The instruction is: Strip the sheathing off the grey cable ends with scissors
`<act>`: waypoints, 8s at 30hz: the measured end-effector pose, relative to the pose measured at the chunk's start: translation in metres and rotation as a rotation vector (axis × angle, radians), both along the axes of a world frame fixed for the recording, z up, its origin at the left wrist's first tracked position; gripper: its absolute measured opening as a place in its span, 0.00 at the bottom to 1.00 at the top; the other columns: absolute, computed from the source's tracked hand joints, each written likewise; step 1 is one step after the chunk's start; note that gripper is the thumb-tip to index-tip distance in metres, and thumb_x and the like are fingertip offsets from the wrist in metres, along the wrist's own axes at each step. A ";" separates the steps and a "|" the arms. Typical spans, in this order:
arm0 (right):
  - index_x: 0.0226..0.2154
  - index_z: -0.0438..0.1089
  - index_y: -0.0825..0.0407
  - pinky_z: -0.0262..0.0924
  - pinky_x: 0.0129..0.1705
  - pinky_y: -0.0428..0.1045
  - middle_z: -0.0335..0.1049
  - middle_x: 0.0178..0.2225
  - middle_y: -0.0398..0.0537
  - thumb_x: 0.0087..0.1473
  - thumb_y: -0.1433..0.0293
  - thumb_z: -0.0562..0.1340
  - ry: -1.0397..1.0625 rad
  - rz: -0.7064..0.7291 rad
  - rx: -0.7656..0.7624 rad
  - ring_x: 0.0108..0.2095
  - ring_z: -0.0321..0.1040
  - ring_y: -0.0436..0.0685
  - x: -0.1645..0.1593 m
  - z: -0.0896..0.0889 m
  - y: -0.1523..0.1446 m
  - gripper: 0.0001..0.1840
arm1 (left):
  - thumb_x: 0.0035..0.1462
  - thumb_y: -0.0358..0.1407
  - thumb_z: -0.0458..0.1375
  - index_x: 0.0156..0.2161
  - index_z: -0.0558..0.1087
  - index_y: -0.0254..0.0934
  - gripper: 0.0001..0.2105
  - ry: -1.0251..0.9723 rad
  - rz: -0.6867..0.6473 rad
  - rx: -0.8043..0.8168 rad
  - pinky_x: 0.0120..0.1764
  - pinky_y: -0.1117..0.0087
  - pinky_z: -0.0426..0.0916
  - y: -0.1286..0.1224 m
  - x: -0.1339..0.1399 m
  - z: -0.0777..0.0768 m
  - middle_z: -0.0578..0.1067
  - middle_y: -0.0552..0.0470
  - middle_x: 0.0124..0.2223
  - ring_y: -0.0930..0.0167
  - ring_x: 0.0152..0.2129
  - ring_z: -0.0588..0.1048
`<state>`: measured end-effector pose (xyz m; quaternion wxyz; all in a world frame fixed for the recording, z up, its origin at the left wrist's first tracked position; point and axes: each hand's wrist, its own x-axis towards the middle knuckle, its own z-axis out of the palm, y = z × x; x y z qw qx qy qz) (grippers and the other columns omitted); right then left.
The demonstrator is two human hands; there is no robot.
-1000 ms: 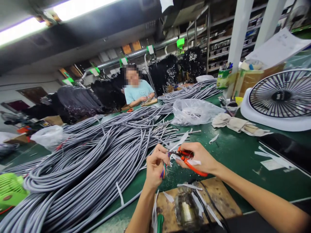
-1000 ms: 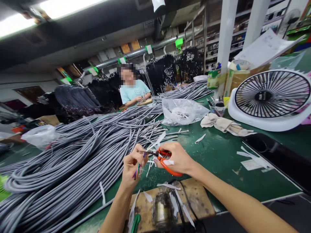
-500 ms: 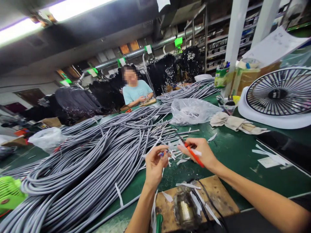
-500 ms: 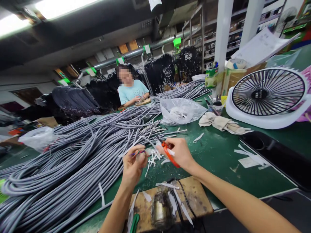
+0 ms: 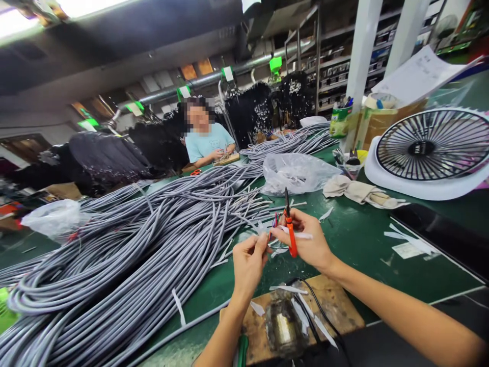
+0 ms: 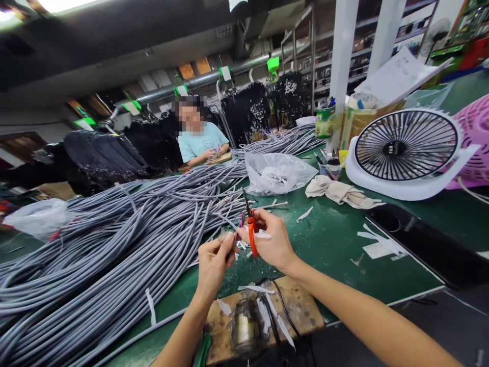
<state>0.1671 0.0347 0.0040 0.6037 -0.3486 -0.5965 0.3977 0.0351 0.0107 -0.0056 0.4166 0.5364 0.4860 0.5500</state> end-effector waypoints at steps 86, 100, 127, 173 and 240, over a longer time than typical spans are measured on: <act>0.19 0.61 0.54 0.52 0.23 0.42 0.58 0.19 0.37 0.38 0.70 0.66 0.007 0.098 -0.020 0.20 0.54 0.45 -0.001 0.001 -0.006 0.11 | 0.42 0.36 0.64 0.25 0.70 0.32 0.09 -0.332 0.150 0.162 0.10 0.81 0.52 0.005 -0.006 -0.001 0.65 0.60 0.15 0.81 0.07 0.62; 0.19 0.61 0.54 0.51 0.22 0.42 0.57 0.18 0.37 0.38 0.67 0.66 0.013 0.090 -0.040 0.19 0.53 0.45 0.004 0.001 -0.001 0.13 | 0.48 0.31 0.58 0.35 0.72 0.36 0.07 0.081 -0.112 0.268 0.24 0.78 0.60 0.001 -0.019 0.009 0.69 0.52 0.32 0.77 0.25 0.67; 0.18 0.59 0.54 0.49 0.21 0.42 0.56 0.18 0.37 0.37 0.66 0.66 0.045 0.180 -0.102 0.20 0.51 0.45 -0.002 0.002 -0.006 0.15 | 0.43 0.37 0.62 0.25 0.69 0.33 0.09 -0.390 0.155 0.106 0.09 0.82 0.50 0.000 -0.003 0.007 0.62 0.62 0.12 0.81 0.06 0.60; 0.20 0.62 0.54 0.54 0.24 0.42 0.60 0.19 0.38 0.36 0.66 0.67 0.205 0.199 -0.229 0.21 0.57 0.46 -0.005 0.001 -0.005 0.13 | 0.45 0.38 0.61 0.32 0.76 0.32 0.11 -0.121 0.062 0.106 0.18 0.78 0.54 -0.003 0.003 0.000 0.67 0.56 0.20 0.80 0.14 0.59; 0.23 0.65 0.53 0.60 0.26 0.44 0.68 0.24 0.43 0.39 0.68 0.66 0.024 0.066 -0.053 0.22 0.63 0.49 0.002 0.005 -0.007 0.10 | 0.49 0.39 0.59 0.38 0.67 0.33 0.13 -0.180 -0.306 -0.013 0.22 0.78 0.55 0.000 -0.012 0.003 0.72 0.51 0.28 0.80 0.17 0.62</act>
